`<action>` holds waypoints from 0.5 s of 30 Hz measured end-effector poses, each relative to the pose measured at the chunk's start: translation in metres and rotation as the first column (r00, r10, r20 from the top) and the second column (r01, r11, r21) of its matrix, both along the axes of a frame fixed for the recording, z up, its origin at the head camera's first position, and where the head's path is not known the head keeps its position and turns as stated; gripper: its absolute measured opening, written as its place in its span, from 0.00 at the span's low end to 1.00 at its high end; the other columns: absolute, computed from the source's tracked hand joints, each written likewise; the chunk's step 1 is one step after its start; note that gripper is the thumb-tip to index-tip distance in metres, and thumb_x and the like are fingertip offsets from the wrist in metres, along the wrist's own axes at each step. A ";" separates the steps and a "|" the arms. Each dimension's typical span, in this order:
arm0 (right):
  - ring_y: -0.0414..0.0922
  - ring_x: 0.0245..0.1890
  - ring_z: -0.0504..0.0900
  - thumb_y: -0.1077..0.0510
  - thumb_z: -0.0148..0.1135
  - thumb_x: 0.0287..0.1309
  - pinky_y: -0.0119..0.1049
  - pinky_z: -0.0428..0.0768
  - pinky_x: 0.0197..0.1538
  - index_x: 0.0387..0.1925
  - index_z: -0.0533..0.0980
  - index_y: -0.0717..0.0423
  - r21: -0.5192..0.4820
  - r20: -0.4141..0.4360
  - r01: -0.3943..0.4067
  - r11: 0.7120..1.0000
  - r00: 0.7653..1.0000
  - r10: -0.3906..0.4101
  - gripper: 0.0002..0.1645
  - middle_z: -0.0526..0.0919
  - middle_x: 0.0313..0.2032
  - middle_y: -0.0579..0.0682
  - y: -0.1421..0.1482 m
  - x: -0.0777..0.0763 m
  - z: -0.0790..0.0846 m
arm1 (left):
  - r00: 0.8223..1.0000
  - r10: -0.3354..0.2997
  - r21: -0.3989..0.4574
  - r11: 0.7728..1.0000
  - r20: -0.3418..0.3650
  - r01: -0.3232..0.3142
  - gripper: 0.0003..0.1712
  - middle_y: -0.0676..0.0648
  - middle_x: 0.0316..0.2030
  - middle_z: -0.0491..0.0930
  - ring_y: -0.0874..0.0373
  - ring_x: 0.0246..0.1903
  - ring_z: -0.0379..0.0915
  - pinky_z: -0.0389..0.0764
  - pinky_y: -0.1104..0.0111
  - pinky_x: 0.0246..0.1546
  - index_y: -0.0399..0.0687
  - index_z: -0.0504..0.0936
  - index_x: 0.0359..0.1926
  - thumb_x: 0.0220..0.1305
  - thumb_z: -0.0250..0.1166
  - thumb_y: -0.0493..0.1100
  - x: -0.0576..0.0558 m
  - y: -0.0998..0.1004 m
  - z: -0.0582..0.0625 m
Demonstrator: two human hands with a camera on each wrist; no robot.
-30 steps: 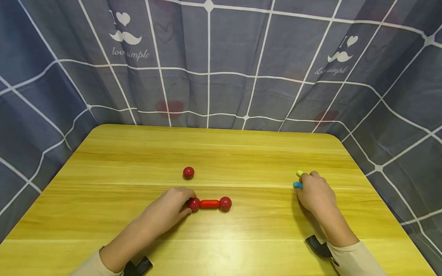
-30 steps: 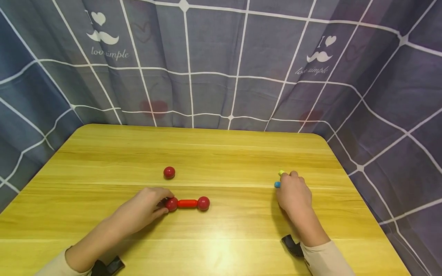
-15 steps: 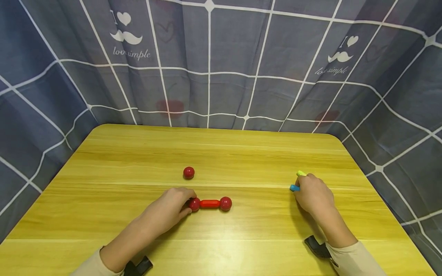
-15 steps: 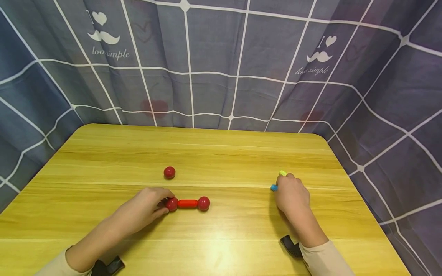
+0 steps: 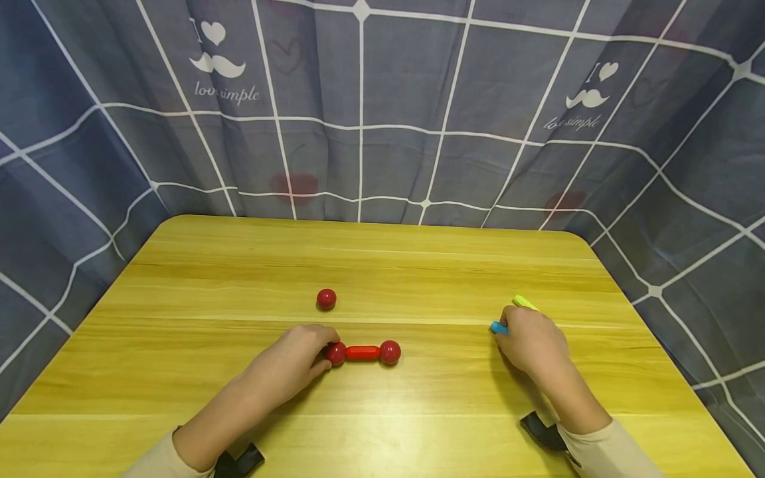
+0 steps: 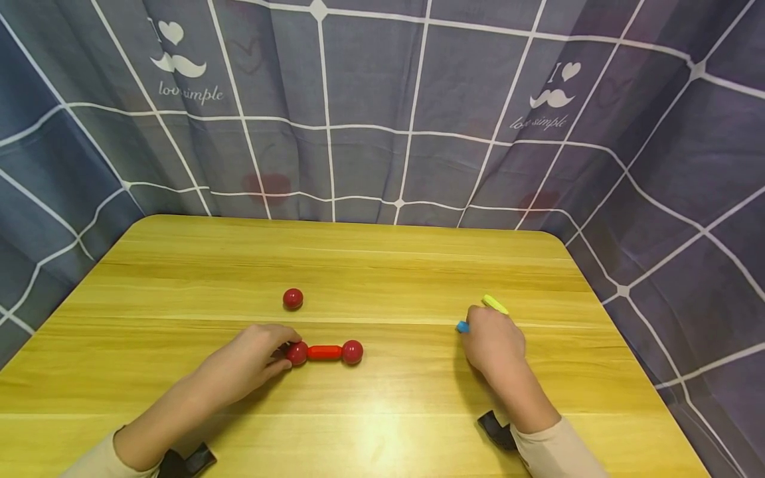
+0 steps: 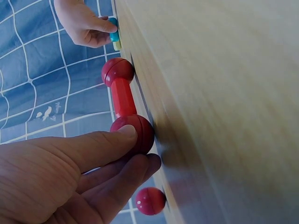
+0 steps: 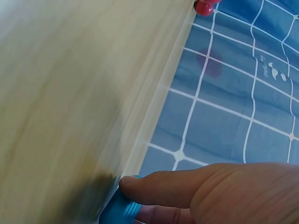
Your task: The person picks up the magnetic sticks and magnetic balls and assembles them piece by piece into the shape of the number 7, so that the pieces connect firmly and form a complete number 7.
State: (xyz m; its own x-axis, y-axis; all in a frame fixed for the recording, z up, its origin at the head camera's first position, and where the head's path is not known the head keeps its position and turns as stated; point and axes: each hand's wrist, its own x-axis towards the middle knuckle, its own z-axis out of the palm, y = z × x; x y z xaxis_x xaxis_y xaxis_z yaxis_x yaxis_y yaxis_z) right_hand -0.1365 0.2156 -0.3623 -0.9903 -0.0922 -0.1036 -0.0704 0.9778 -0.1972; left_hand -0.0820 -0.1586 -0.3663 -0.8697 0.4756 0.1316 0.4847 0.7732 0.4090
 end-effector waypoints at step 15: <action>0.46 0.24 0.72 0.51 0.67 0.60 0.41 0.71 0.26 0.31 0.76 0.53 -0.016 0.018 -0.054 0.998 0.998 0.055 0.11 0.74 0.25 0.47 -0.024 0.009 0.003 | 0.999 0.024 -0.004 1.000 0.026 -0.024 0.13 0.54 0.32 0.80 0.62 0.35 0.77 0.80 0.69 0.36 0.46 0.82 0.36 0.51 0.75 0.32 -0.001 0.001 -0.001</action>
